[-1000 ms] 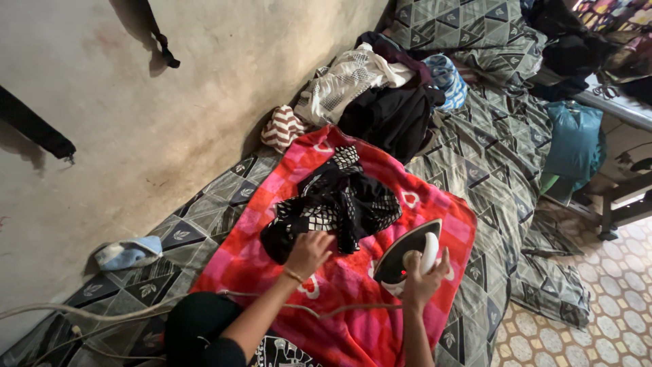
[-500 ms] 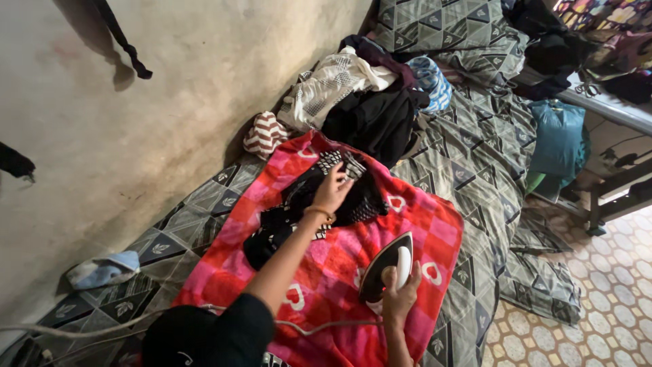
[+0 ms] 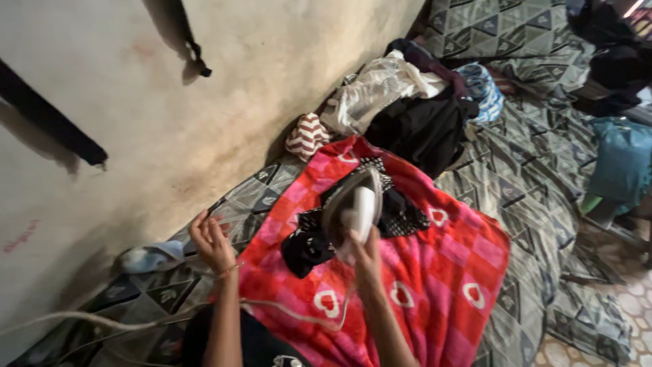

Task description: The person irons a black and white patterned shirt on a pink towel laid out on a bed. They use a white electric iron to smooth the fabric, adjusting the shirt's position and folding the sleeves during the process.

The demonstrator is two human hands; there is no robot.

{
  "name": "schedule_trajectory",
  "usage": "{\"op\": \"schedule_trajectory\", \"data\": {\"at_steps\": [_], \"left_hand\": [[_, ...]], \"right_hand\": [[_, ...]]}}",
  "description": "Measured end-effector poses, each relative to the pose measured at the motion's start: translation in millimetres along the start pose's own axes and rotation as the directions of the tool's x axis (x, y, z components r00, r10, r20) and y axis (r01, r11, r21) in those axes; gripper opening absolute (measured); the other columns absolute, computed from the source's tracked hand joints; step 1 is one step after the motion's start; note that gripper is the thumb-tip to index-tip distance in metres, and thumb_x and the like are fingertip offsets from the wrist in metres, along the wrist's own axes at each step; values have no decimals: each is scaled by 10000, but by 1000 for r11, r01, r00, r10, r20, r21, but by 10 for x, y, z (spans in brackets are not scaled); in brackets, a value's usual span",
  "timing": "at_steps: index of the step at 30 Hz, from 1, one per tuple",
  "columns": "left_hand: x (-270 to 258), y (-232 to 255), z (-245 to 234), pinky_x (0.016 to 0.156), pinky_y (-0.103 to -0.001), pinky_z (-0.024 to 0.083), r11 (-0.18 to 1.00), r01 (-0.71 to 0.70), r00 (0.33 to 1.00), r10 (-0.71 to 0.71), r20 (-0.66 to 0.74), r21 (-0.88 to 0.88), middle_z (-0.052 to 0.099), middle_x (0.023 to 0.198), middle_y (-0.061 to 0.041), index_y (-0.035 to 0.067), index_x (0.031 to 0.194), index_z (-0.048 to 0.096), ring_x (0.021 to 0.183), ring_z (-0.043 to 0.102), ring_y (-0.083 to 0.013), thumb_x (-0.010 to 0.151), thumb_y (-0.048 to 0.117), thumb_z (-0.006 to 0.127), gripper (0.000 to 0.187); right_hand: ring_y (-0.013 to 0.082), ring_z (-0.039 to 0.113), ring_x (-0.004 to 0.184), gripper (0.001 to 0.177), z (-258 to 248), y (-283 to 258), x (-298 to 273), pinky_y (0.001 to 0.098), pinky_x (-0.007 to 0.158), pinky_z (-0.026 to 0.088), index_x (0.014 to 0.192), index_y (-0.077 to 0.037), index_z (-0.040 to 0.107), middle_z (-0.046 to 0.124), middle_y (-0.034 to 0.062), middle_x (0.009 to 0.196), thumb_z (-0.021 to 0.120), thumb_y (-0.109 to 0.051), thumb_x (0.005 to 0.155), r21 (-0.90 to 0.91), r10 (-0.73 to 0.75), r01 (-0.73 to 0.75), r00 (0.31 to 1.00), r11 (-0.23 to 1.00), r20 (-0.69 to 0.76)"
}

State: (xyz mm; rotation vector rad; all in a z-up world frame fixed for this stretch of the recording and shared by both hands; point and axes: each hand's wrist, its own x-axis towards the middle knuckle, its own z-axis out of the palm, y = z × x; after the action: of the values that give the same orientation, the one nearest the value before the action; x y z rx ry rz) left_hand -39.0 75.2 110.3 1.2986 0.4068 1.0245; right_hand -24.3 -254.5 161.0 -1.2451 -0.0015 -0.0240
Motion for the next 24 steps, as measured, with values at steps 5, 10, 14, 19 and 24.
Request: {"op": "schedule_trajectory", "data": {"at_steps": [5, 10, 14, 19, 24], "left_hand": [[-58, 118, 1, 583, -222, 440, 981, -187, 977, 190, -98, 44, 644, 993, -75, 28, 1394, 484, 660, 529, -93, 1146, 243, 497, 329], [-120, 96, 106, 501, -204, 341, 978, -197, 975, 203, -93, 70, 632, 905, -65, 26, 1392, 485, 562, 432, -64, 1132, 287, 439, 372], [-124, -60, 201, 510, -212, 336, 974, -207, 978, 209, -14, 93, 620, 873, -47, 15, 1391, 494, 575, 414, -62, 1137, 313, 418, 399], [-156, -130, 339, 530, -216, 349, 982, -145, 989, 141, 40, 120, 612, 835, -21, 21, 1349, 532, 580, 416, -56, 1132, 313, 429, 378], [-189, -60, 405, 566, -223, 403, 959, -236, 971, 226, 81, 158, 634, 823, -32, 23, 1310, 566, 603, 480, -60, 1133, 278, 454, 330]], "right_hand": [[135, 561, 1092, 403, 1273, 876, 410, 286, 951, 478, 1376, -26, 517, 619, 63, 1221, 624, -169, 1014, -14, -138, 149, 943, 989, 302], [148, 544, 881, 426, 1910, 2031, 591, 310, 761, 487, 1362, -38, 549, 636, 47, 1048, 680, -127, 967, -213, -115, 212, 911, 954, 395], [179, 577, 855, 433, 1871, 2455, 542, 333, 765, 508, 1336, -42, 570, 652, 93, 1000, 710, -102, 931, -321, -83, 248, 889, 914, 450], [245, 668, 1028, 481, 1763, 2224, 429, 373, 889, 533, 1337, -53, 597, 691, 144, 1136, 758, -87, 885, -354, -147, 332, 876, 874, 460], [281, 679, 1070, 559, 1788, 1562, 379, 392, 923, 540, 1375, -68, 579, 686, 166, 1213, 757, -82, 845, -389, -161, 376, 860, 841, 483]]}}
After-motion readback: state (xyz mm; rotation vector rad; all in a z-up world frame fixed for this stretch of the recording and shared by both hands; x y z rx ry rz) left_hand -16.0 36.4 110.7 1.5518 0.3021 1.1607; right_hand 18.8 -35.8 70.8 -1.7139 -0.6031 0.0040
